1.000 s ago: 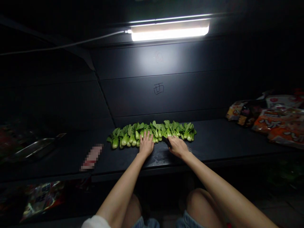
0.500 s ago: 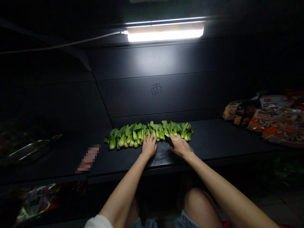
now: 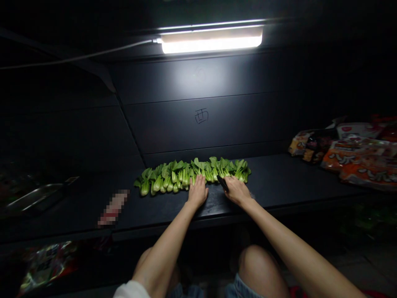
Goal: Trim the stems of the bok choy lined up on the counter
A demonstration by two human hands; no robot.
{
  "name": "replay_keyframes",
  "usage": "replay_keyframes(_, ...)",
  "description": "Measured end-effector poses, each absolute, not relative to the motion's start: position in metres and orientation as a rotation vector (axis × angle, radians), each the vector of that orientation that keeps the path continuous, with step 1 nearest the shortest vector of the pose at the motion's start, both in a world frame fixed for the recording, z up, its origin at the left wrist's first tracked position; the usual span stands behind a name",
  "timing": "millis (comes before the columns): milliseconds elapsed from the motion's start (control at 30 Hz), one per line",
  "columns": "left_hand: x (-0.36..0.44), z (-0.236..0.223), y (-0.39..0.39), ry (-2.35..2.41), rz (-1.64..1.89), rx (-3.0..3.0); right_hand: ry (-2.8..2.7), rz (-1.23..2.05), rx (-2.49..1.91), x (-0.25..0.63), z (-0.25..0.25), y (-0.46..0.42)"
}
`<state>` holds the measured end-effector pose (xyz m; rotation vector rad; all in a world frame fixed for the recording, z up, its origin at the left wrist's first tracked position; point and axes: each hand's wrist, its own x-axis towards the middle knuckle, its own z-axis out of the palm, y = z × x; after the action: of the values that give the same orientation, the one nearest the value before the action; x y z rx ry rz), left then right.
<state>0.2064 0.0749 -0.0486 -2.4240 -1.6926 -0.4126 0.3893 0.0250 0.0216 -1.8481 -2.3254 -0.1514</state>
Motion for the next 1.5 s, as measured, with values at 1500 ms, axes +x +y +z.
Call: replay_keyframes(1500, 0.235, -0.052, 0.075, -1.618, -0.403, -2.492, -2.284, -0.208, -1.950, 0.425, 0.016, 0.022)
